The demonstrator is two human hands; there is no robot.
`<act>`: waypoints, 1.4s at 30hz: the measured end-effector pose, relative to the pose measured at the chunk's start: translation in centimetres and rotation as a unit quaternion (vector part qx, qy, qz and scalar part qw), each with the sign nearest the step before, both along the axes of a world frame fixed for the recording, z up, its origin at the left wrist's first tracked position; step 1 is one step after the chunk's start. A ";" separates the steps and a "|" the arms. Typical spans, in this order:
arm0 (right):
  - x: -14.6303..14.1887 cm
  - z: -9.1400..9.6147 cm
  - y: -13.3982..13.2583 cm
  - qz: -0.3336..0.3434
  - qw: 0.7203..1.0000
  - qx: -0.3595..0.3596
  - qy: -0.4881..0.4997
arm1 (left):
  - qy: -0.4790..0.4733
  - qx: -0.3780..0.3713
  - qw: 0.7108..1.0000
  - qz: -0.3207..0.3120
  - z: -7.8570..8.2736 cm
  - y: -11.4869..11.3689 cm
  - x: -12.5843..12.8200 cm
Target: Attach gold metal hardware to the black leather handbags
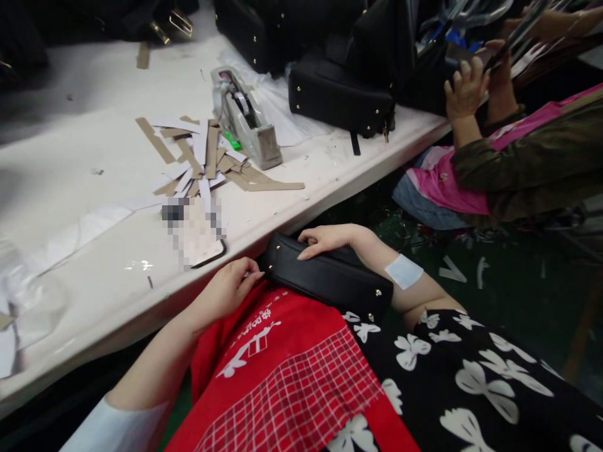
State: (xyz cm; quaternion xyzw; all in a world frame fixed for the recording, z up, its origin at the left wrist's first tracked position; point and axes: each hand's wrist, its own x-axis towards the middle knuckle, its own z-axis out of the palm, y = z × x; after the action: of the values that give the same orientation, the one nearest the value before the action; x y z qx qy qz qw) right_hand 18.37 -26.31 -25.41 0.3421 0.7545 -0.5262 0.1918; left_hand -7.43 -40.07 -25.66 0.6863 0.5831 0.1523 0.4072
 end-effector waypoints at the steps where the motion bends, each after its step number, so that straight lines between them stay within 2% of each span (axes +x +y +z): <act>1: 0.3 0.3 0.1 0.000 1.000 0.009 0.004 | -0.021 -0.005 1.000 0.020 0.5 -0.2 -0.4; 3: 0.3 0.5 0.2 0.000 1.000 0.004 0.008 | -0.085 -0.011 0.995 0.052 1.4 -0.5 -0.7; 5: -0.4 0.0 0.3 -0.016 0.997 -0.071 -0.014 | -0.146 -0.015 0.988 0.053 2.5 -0.8 -0.2; 8: -2.3 -2.0 0.6 -0.052 0.975 -0.201 -0.082 | -0.188 -0.027 0.982 -0.015 3.8 -0.7 1.9; 12: -4.2 -4.7 1.3 -0.053 0.957 -0.257 -0.126 | -0.209 -0.008 0.968 -0.140 4.8 0.0 5.8; 15: -4.6 -5.7 1.6 -0.059 0.950 -0.278 -0.127 | -0.198 0.033 0.959 -0.201 4.5 0.6 8.1; 19: -4.3 -6.1 1.6 -0.061 0.945 -0.299 -0.117 | -0.165 0.062 0.947 -0.270 3.1 1.2 10.4; 22: -4.1 -6.3 1.6 -0.062 0.943 -0.308 -0.110 | -0.157 0.077 0.934 -0.312 2.2 1.4 11.5; 26: -3.9 -6.4 1.6 -0.064 0.947 -0.296 -0.108 | -0.147 0.099 0.921 -0.347 1.9 1.2 12.6; 30: -4.0 -6.2 1.7 -0.057 0.952 -0.280 -0.109 | -0.077 0.116 0.928 -0.346 2.3 0.4 13.3; 33: -4.0 -6.2 1.6 -0.051 0.955 -0.273 -0.101 | -0.036 0.111 0.933 -0.341 2.7 -0.1 12.9; 35: -4.0 -6.3 1.6 -0.048 0.959 -0.264 -0.096 | -0.073 0.085 0.949 -0.296 2.8 -0.1 12.1; 37: -4.0 -6.5 1.6 -0.043 0.962 -0.253 -0.094 | -0.135 0.040 0.969 -0.204 2.7 0.3 11.4; 39: -4.1 -6.6 1.6 -0.036 0.965 -0.242 -0.092 | -0.177 0.007 0.976 -0.130 2.4 0.7 11.0; 40: -4.1 -6.6 1.6 -0.033 0.967 -0.237 -0.092 | -0.186 0.004 0.975 -0.120 2.2 0.8 11.1; 42: -4.3 -6.3 1.6 -0.025 0.969 -0.226 -0.095 | -0.185 0.034 0.971 -0.146 2.0 0.9 11.5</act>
State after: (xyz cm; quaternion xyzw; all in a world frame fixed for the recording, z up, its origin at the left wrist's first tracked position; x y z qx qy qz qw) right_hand 14.10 -24.74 -31.73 0.3570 0.5854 -0.6531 0.3214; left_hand 4.08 -39.15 -23.71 0.7369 0.3858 0.2353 0.5027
